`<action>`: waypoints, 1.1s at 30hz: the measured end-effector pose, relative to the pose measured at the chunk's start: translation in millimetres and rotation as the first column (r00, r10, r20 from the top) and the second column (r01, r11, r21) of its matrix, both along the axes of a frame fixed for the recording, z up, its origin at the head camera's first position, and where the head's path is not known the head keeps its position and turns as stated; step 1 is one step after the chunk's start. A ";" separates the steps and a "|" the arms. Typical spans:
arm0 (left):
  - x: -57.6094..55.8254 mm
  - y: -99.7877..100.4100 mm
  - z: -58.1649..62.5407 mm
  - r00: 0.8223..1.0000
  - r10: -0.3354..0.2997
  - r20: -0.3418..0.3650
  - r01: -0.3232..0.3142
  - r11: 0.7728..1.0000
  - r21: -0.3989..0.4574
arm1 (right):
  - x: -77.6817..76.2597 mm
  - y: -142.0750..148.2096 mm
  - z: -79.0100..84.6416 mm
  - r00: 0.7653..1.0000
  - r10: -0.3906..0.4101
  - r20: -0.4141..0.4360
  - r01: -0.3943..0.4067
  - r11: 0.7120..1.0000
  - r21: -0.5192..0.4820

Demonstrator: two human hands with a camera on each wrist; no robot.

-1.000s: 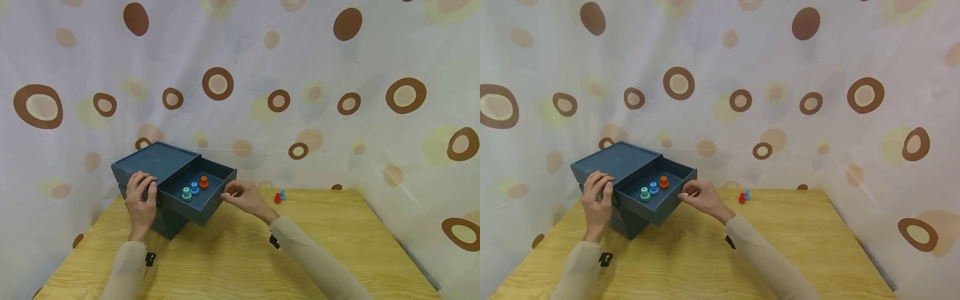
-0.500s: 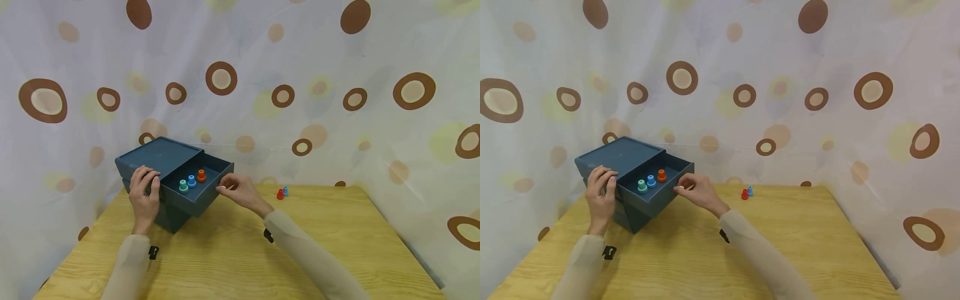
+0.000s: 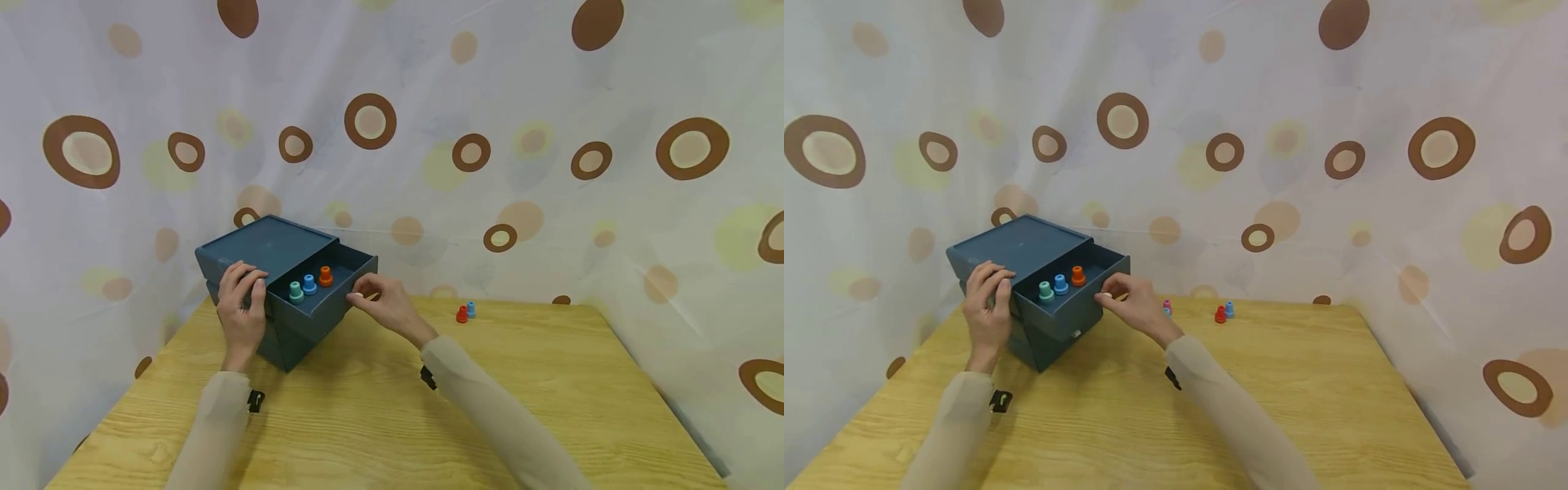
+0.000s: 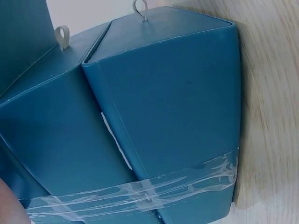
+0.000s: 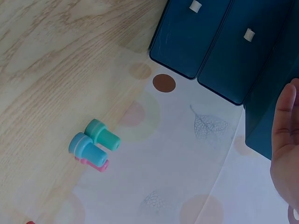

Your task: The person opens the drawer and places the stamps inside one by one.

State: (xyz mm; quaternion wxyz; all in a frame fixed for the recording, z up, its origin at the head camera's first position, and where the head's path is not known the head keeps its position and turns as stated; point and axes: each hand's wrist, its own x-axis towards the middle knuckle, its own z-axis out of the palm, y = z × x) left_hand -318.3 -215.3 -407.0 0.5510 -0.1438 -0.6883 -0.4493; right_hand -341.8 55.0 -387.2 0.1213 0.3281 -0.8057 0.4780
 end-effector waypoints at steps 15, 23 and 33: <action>13.2 9.3 12.3 1.000 -0.011 -0.015 0.011 1.000 0.017 | -7.8 -20.1 7.0 1.000 -0.022 0.001 0.021 0.999 0.032; 30.0 19.1 27.1 0.999 -0.040 -0.026 0.040 0.999 0.019 | -13.1 -29.2 11.3 1.000 -0.018 0.006 0.018 0.997 0.073; 25.0 17.4 22.9 0.999 -0.024 -0.023 0.025 1.000 0.015 | -15.2 -39.0 19.2 0.999 -0.030 0.029 0.025 0.989 0.143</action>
